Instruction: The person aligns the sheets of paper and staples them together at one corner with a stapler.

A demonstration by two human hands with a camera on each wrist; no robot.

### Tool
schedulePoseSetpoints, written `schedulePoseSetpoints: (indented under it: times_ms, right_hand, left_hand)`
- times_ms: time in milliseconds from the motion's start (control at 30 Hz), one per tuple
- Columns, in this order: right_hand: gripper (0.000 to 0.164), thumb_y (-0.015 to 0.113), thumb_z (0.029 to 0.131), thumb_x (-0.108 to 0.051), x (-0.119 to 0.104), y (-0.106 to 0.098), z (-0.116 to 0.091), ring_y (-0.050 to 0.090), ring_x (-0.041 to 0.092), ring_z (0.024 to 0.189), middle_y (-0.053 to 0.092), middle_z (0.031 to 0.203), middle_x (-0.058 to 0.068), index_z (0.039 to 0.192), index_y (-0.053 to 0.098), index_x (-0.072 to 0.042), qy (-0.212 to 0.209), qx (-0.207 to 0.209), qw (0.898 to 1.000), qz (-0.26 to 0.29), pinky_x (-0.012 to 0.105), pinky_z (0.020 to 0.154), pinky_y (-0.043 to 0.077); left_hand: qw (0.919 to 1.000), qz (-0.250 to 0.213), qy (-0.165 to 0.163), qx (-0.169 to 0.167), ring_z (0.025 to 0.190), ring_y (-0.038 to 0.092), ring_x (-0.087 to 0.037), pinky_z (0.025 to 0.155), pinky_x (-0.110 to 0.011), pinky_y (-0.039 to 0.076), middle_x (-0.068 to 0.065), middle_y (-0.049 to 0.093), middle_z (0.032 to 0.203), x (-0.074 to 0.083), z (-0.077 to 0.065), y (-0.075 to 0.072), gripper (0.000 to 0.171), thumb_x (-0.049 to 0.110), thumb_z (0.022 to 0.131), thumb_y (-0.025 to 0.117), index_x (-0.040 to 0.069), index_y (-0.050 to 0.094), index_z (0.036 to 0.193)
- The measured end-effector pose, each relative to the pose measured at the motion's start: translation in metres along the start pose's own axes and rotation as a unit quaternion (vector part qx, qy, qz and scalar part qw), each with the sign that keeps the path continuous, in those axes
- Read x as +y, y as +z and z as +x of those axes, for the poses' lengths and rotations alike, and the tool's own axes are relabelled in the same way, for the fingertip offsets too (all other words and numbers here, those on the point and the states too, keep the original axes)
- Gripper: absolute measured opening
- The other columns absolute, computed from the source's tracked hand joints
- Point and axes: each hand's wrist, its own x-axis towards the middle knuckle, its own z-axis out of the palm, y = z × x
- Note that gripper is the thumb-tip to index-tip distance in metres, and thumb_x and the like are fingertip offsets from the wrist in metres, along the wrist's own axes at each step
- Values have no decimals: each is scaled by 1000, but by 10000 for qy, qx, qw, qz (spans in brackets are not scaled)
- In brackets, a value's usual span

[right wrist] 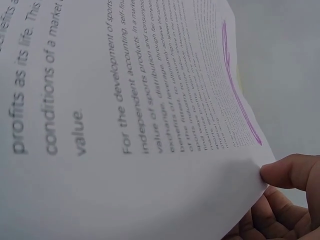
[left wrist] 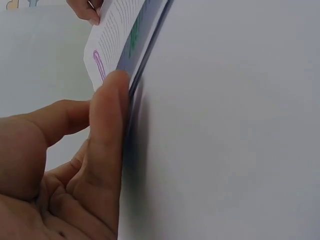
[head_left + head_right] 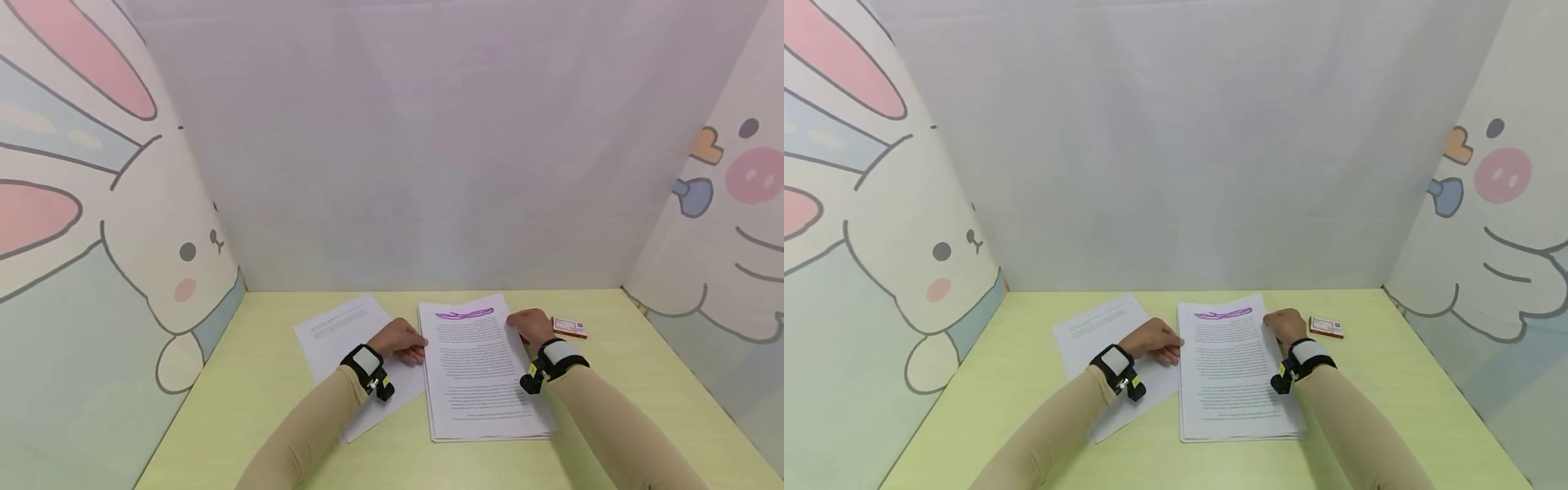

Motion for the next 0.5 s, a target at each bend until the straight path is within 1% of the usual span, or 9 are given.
schedulePoseSetpoints:
  times_ms: [100,233,367,500]
  right_hand:
    - [25,56,95,-11,2,0,-2,48,17,57,52,64,3,97,66,12,0,-30,10000,-13,30,57,40]
    - [24,56,95,-10,3,0,-2,46,16,56,48,62,3,94,65,11,24,1,10000,3,31,56,38]
    - [24,57,93,-11,4,1,1,49,16,58,54,66,5,99,68,11,62,74,9999,-66,29,55,40]
    - [26,58,94,-11,8,2,4,49,17,58,54,66,5,104,69,11,69,92,9999,-82,30,55,41]
  left_hand:
    - [10000,45,-31,10,57,68,-13,53,-25,57,-10,71,71,-1,0,2,18,11,97,69,-3,75,86]
    - [10000,24,-74,9,57,68,-13,53,-25,57,-10,70,71,-1,1,1,19,11,97,69,-3,75,86]
    - [9999,15,-135,-30,57,68,-13,54,-25,57,-10,70,71,-1,3,-1,19,11,97,69,-3,75,87]
    - [9999,40,-157,-57,57,68,-13,55,-26,58,-10,70,71,-1,3,0,19,11,97,68,-3,74,87]
